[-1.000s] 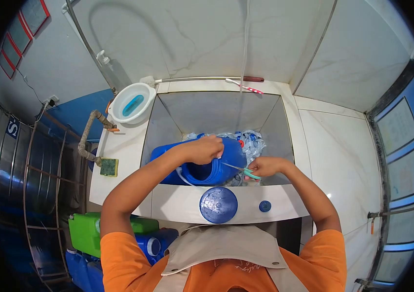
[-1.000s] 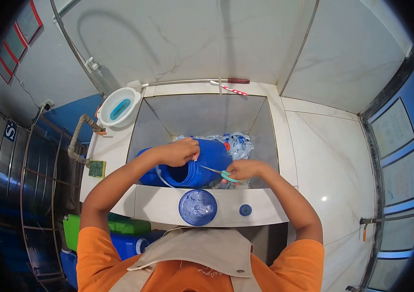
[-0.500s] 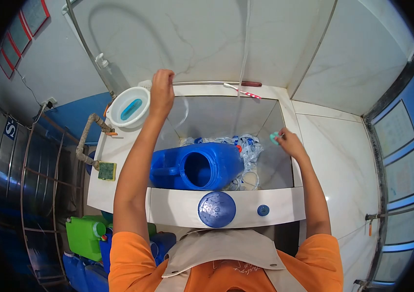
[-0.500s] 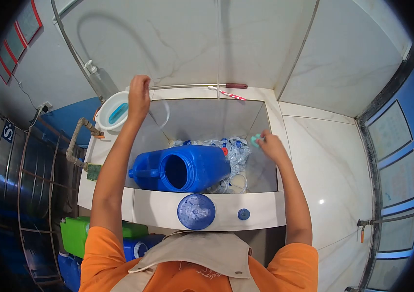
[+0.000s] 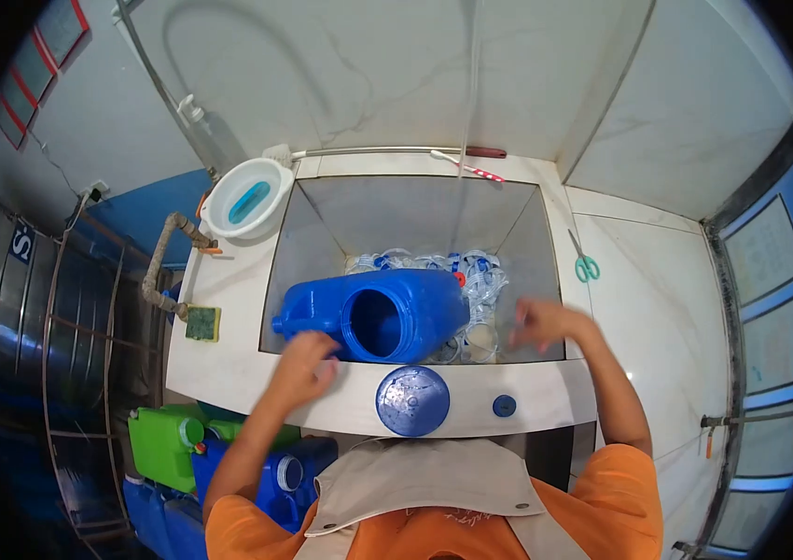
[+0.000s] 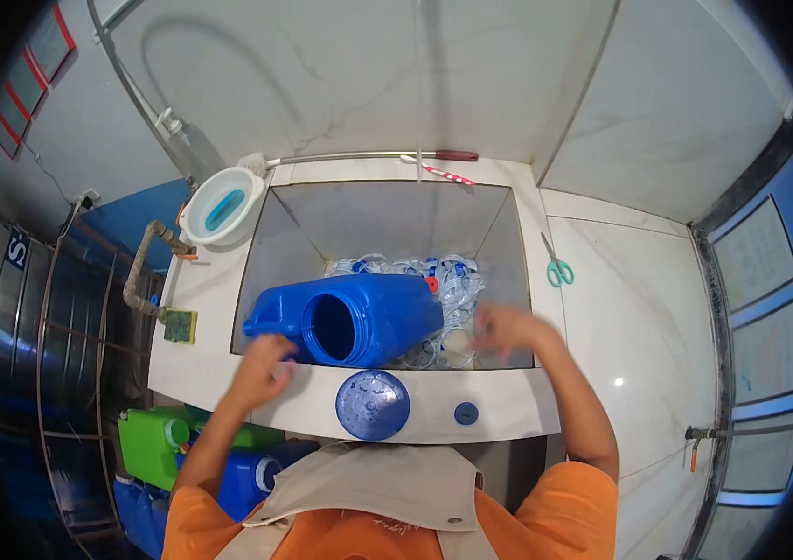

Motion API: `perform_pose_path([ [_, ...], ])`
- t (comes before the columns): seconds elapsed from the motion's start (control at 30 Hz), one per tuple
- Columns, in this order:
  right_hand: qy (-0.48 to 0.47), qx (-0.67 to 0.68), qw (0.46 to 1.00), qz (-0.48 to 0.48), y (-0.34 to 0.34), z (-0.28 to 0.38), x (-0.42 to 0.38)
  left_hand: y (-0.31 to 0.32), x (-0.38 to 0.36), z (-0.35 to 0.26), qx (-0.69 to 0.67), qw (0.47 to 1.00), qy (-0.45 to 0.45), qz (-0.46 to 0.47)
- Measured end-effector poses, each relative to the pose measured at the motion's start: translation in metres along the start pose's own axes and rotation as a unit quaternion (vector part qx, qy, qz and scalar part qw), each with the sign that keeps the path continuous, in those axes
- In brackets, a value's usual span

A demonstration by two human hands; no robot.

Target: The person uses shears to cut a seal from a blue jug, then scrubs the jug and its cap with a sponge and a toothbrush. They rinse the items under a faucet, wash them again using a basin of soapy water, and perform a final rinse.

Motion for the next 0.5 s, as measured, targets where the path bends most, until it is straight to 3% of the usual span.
perform_pose_path([
  [0.03,-0.008,-0.085,0.990,0.112,0.031,0.018,-0.009,0.010,-0.006,-0.016,0.006,0.999,0.023,0.023],
  [0.07,-0.026,-0.136,0.978,0.158,0.061,0.029,-0.021,0.018,-0.009,-0.029,0.013,0.998,0.044,0.044],
  [0.13,-0.105,-0.324,0.938,0.069,0.122,0.017,-0.025,0.021,-0.008,-0.038,0.024,0.999,0.044,0.011],
  [0.23,-0.119,-0.269,0.954,0.052,0.120,0.028,-0.023,0.021,-0.007,-0.016,-0.095,0.984,-0.088,-0.119],
  [0.27,-0.127,-0.278,0.951,0.054,0.113,0.040,-0.022,0.021,-0.003,-0.019,-0.090,0.983,-0.094,-0.128],
  [0.33,-0.208,-0.180,0.958,-0.080,0.079,0.089,-0.023,0.036,0.005,-0.021,-0.312,0.929,-0.188,-0.063],
  [0.37,-0.264,-0.135,0.949,-0.105,0.068,0.122,-0.025,0.040,0.012,-0.026,-0.309,0.929,-0.189,-0.069],
  [0.43,-0.371,-0.092,0.910,-0.160,0.057,0.186,-0.020,0.060,0.023,-0.028,-0.622,0.727,-0.284,-0.054],
  [0.47,-0.424,-0.093,0.881,-0.189,0.055,0.213,-0.017,0.053,0.027,-0.027,-0.622,0.728,-0.280,-0.062],
  [0.5,-0.430,-0.098,0.877,-0.189,0.057,0.231,-0.005,0.044,0.031,-0.023,-0.658,0.691,-0.289,-0.072],
])
Point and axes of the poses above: each hand's wrist, its own x-axis towards the middle knuckle, its own y-axis out of the palm, z = x × y, the point moved 5 cm from there along x, towards the middle knuckle, and after that the axes turned 4 degrees about -x, right-handed, at the moved point
